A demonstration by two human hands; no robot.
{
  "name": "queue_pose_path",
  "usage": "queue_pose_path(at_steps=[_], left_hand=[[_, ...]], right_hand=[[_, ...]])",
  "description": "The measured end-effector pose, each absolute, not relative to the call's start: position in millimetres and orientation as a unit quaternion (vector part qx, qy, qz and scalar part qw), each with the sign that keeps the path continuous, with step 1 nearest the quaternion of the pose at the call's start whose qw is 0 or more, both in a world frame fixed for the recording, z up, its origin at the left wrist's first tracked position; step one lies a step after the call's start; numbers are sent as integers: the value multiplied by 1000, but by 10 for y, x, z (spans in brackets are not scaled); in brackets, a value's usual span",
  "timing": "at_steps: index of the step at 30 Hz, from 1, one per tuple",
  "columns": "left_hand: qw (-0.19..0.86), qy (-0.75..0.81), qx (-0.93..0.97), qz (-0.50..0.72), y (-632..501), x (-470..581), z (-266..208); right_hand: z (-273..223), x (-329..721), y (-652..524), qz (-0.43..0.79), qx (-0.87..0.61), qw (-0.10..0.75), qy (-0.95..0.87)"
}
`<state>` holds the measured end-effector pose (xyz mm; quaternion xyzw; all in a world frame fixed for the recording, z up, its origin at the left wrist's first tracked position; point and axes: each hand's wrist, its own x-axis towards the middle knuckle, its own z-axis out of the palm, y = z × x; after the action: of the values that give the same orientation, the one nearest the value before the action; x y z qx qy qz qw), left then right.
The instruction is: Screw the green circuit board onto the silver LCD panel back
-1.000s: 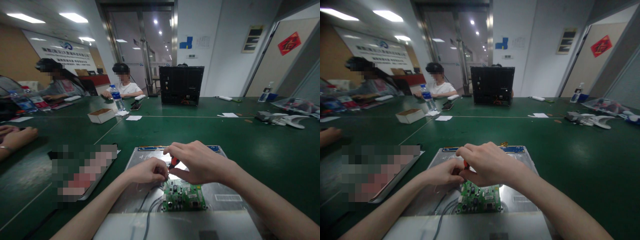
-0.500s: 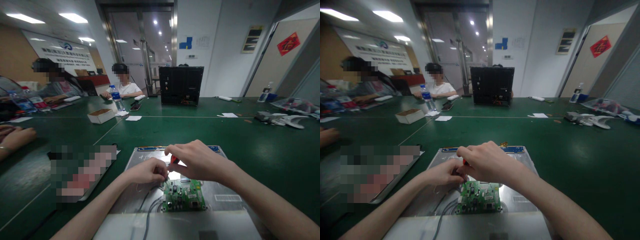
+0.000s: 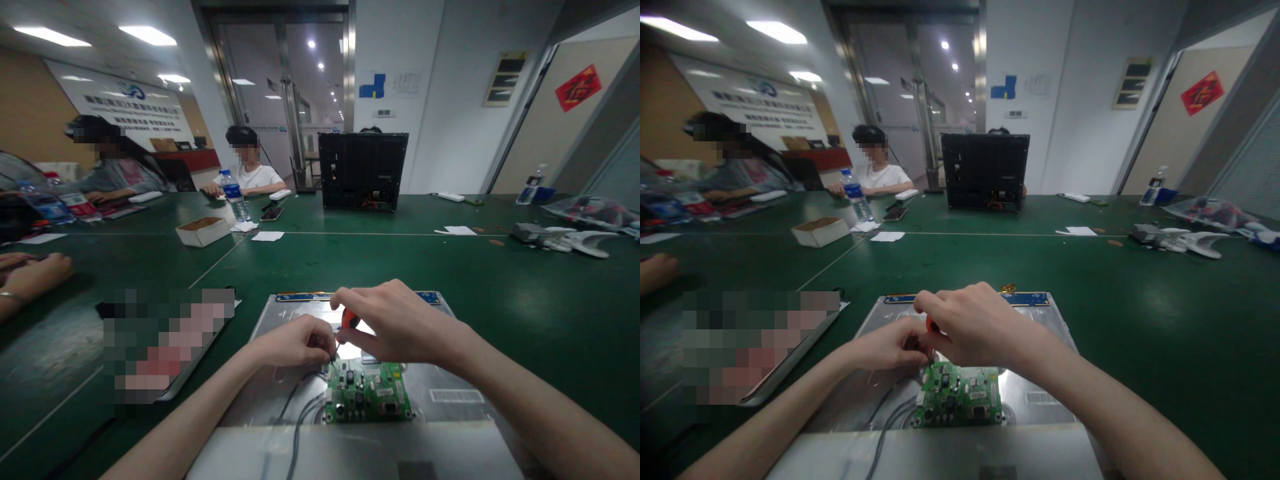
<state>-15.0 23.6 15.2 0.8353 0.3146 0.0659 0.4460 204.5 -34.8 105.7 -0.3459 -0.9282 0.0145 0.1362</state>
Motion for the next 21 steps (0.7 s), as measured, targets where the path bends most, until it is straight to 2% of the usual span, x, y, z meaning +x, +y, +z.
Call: queue_pose_path(at_steps=[10,21], left_hand=[[469,314,823,69,235,-142,144],[455,321,828,67,216,-121,198]], right_hand=[[1128,2080,-398,52,-323,124,-937],[1068,2087,-357,40,-325,132,-936]])
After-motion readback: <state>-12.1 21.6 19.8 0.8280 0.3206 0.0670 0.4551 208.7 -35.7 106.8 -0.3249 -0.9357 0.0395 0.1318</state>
